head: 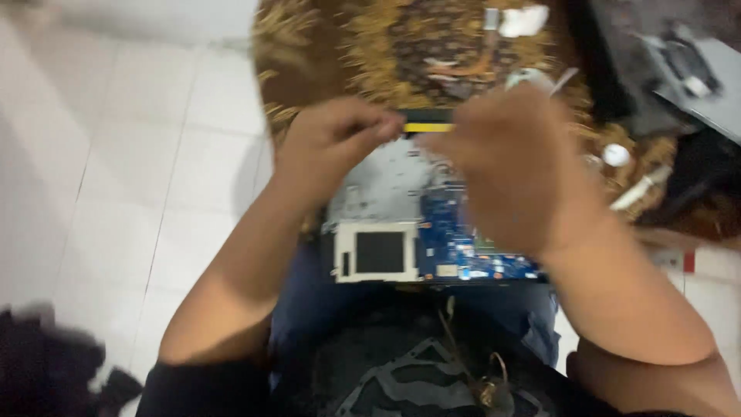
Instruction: Disassembling internal components of a laptop using a screwdriver to remove screws and extracting parts.
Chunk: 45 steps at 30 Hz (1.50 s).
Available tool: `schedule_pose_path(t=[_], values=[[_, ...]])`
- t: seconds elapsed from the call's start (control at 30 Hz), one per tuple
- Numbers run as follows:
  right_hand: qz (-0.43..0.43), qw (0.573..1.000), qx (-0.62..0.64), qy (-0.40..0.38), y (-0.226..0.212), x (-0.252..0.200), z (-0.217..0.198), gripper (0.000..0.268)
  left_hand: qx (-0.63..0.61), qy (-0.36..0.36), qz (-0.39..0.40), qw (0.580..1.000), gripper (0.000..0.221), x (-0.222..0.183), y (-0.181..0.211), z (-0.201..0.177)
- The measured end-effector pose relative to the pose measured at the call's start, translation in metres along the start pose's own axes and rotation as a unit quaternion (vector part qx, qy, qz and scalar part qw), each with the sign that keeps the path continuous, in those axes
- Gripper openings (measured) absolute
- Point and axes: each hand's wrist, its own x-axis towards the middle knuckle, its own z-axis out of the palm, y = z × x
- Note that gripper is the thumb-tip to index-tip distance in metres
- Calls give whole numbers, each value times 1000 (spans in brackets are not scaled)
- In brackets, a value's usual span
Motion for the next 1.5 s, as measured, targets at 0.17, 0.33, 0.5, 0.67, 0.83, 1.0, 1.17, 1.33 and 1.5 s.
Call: schedule_pose_path(t=[0.17,0.33,0.5,0.67,0.83,1.0,1.17,1.33,1.5], values=[[-8,994,-71,86,-28,-32,-3,13,-100,-107,-79,986,25,-18,41,19],[37,990,67,116,-30,-56,-13,2,-201,-109,-162,960,19,-30,54,41],[67,990,50,111,-27,-78,-11,6,-195,-85,-136,967,21,-33,60,60],[51,993,9,104,-18,-93,-4,10,-161,-72,-174,969,27,-36,57,74],[36,987,-108,115,-13,-102,-3,11,-303,-98,-199,927,53,-42,59,83],[158,987,4,-43,4,-114,-5,26,-338,-195,-147,909,69,-31,79,79],[394,918,37,14,47,-176,-4,6,-89,-166,-79,979,63,-21,53,42],[468,878,-89,-42,78,-246,35,23,171,8,-114,979,38,-8,40,10],[450,888,-78,-51,70,-234,30,25,222,41,-35,974,32,-10,-15,-5]])
